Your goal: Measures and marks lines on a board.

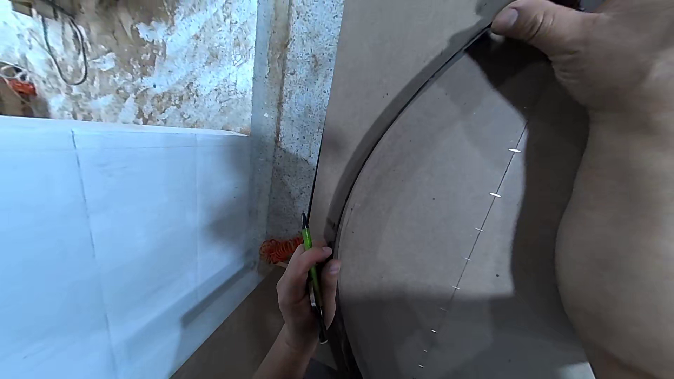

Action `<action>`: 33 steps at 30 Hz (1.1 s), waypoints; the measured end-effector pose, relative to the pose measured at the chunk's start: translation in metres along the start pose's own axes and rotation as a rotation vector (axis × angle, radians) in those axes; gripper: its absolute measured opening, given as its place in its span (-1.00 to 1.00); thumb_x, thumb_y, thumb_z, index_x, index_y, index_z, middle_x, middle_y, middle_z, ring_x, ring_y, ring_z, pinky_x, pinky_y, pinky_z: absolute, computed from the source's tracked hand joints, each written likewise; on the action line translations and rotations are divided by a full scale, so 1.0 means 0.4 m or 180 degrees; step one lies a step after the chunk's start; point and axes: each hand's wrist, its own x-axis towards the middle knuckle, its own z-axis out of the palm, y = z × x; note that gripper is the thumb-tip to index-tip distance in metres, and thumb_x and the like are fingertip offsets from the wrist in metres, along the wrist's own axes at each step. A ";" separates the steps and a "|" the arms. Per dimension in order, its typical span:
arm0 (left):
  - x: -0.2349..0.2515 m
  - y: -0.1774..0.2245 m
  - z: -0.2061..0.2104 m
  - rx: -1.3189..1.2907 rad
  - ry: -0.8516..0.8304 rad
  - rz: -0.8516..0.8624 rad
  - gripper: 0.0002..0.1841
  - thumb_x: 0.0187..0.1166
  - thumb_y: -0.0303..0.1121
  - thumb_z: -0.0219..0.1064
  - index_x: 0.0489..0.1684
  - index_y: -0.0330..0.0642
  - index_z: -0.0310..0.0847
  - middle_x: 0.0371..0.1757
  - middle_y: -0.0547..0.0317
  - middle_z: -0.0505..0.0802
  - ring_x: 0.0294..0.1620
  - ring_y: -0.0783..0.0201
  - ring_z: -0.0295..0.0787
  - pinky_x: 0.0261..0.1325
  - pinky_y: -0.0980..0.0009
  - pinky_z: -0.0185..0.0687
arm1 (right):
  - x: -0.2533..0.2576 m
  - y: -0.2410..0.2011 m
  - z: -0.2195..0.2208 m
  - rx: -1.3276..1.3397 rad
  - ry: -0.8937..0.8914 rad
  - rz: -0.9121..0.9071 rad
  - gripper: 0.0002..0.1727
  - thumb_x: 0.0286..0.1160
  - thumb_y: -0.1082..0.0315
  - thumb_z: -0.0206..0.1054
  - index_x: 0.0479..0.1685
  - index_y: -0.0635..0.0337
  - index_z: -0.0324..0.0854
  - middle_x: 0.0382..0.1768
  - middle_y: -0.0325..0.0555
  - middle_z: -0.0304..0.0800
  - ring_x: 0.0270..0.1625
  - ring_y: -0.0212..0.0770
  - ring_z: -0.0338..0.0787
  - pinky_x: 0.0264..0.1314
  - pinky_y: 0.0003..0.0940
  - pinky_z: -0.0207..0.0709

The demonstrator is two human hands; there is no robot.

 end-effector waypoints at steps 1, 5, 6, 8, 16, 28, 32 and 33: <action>0.001 -0.001 -0.001 -0.0011 -0.0018 0.0010 -0.80 0.67 -0.18 0.38 0.12 0.07 0.76 -0.01 0.29 0.86 -0.10 0.37 0.82 -0.09 0.47 0.79 | -0.001 -0.004 -0.002 0.0033 0.0021 -0.0027 -0.26 0.09 -0.59 0.44 -0.23 -0.07 0.77 -0.26 -0.22 0.78 -0.12 -0.30 0.76 0.03 0.05 0.59; 0.002 -0.003 -0.010 -0.0065 -0.0081 0.0052 -0.80 0.66 -0.17 0.39 0.13 0.12 0.75 -0.03 0.31 0.85 -0.08 0.36 0.82 -0.06 0.44 0.79 | 0.001 -0.011 -0.003 0.0342 0.0023 -0.0414 -0.54 0.28 -0.33 0.53 -0.11 -0.22 0.84 -0.10 -0.48 0.87 0.03 -0.58 0.79 0.21 -0.33 0.65; 0.002 -0.004 -0.009 -0.0080 -0.0062 0.0054 -0.80 0.65 -0.16 0.40 0.14 0.14 0.75 -0.04 0.33 0.86 -0.07 0.36 0.82 -0.04 0.43 0.78 | 0.000 -0.014 -0.006 0.0318 0.0041 -0.0538 -0.58 0.32 -0.28 0.52 -0.10 -0.21 0.84 -0.06 -0.47 0.88 0.09 -0.56 0.78 0.27 -0.35 0.63; 0.007 -0.001 -0.004 -0.0071 -0.0063 0.0064 -0.79 0.66 -0.16 0.39 0.15 0.16 0.74 -0.03 0.35 0.85 -0.05 0.38 0.81 -0.02 0.45 0.78 | 0.005 -0.017 -0.016 0.0117 0.0135 -0.0768 -0.61 0.37 -0.26 0.50 -0.11 -0.21 0.87 0.04 -0.32 0.85 0.31 -0.30 0.68 0.47 -0.16 0.44; 0.012 0.013 -0.001 -0.0041 -0.0146 0.0142 -0.79 0.71 -0.20 0.31 0.18 0.08 0.71 0.03 0.33 0.84 0.02 0.40 0.79 0.04 0.50 0.72 | -0.001 -0.019 -0.029 -0.0048 0.0226 -0.0828 -0.62 0.34 -0.25 0.51 -0.17 -0.21 0.87 0.07 -0.32 0.79 0.54 -0.14 0.54 0.85 0.20 -0.05; 0.010 0.008 0.001 -0.0070 -0.0090 0.0087 -0.81 0.70 -0.21 0.32 0.14 0.09 0.73 0.01 0.32 0.84 0.00 0.39 0.81 0.03 0.49 0.75 | -0.001 -0.007 -0.049 -0.0030 0.0308 -0.0820 -0.67 0.49 -0.18 0.45 -0.24 -0.16 0.87 0.02 -0.32 0.85 0.45 -0.20 0.62 0.81 0.12 0.01; 0.010 0.012 0.000 -0.0024 -0.0114 0.0086 -0.80 0.71 -0.18 0.31 0.16 0.11 0.73 0.01 0.33 0.83 0.01 0.41 0.80 0.03 0.51 0.73 | 0.000 -0.009 -0.050 -0.0184 0.0328 -0.0811 -0.64 0.46 -0.24 0.44 -0.27 -0.19 0.86 -0.02 -0.32 0.86 0.43 -0.14 0.62 0.78 0.19 -0.05; 0.011 0.012 0.000 -0.0026 -0.0118 0.0083 -0.80 0.71 -0.18 0.31 0.16 0.11 0.73 0.01 0.34 0.83 0.01 0.41 0.80 0.04 0.52 0.73 | -0.001 -0.010 -0.054 -0.0235 0.0321 -0.0799 -0.62 0.45 -0.25 0.44 -0.28 -0.19 0.87 -0.02 -0.33 0.87 0.40 -0.16 0.63 0.75 0.14 0.00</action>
